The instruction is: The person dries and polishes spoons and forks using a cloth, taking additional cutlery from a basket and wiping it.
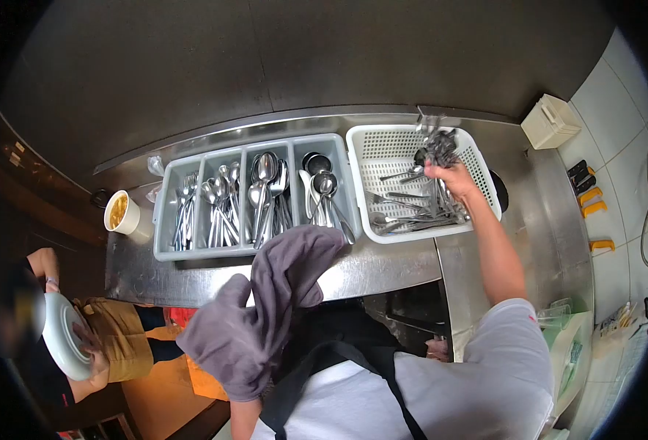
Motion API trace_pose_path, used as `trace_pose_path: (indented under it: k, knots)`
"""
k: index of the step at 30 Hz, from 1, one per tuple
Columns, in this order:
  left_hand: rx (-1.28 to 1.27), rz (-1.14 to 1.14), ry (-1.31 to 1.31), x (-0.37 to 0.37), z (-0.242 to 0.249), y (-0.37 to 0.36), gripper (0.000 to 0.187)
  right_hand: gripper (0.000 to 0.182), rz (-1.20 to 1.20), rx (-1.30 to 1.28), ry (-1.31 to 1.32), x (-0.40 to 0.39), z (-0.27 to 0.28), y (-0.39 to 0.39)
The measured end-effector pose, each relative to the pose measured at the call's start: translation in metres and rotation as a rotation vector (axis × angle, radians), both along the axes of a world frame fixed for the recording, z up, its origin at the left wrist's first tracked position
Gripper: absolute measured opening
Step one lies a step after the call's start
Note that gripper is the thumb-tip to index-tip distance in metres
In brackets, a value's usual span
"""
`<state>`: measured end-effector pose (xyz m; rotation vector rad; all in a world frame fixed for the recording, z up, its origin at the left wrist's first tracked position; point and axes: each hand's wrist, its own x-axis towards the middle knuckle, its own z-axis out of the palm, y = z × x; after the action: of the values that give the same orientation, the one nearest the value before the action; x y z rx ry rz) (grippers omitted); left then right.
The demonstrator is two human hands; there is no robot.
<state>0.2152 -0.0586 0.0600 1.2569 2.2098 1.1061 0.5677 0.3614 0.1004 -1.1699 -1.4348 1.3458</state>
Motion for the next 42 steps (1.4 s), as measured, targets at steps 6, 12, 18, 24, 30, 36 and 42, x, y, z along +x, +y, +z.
trace_pose_path:
  k: [6, 12, 18, 24, 30, 36, 42]
  knots:
    - [0.160, -0.373, -0.037, 0.026, 0.022, 0.070, 0.030, 0.013, -0.502, -0.055, 0.659, -0.048, -0.015, 0.006]
    - [0.441, -0.698, -0.041, 0.062, 0.029, 0.155, 0.031, 0.015, -0.757, -0.012, 0.942, -0.109, 0.006, -0.053]
    - [0.604, -0.612, 0.236, 0.080, 0.065, 0.180, 0.026, 0.029, -0.538, -0.175, 0.901, -0.143, 0.002, -0.109]
    - [0.629, -0.288, 0.164, 0.086, 0.059, 0.159, 0.026, 0.020, -0.548, -0.134, 0.806, -0.163, -0.021, -0.114]
    - [0.579, -0.192, 0.196, 0.066, 0.055, 0.150, 0.027, 0.021, -0.545, -0.124, 0.748, -0.181, -0.019, -0.118]
    - [0.473, -0.115, 0.259, 0.053, 0.050, 0.149, 0.029, 0.022, -0.464, -0.142, 0.835, -0.191, -0.024, -0.120]
    - [0.314, -0.051, 0.341, 0.018, 0.051, 0.150, 0.031, 0.024, -0.515, -0.082, 0.724, -0.163, -0.009, -0.102]
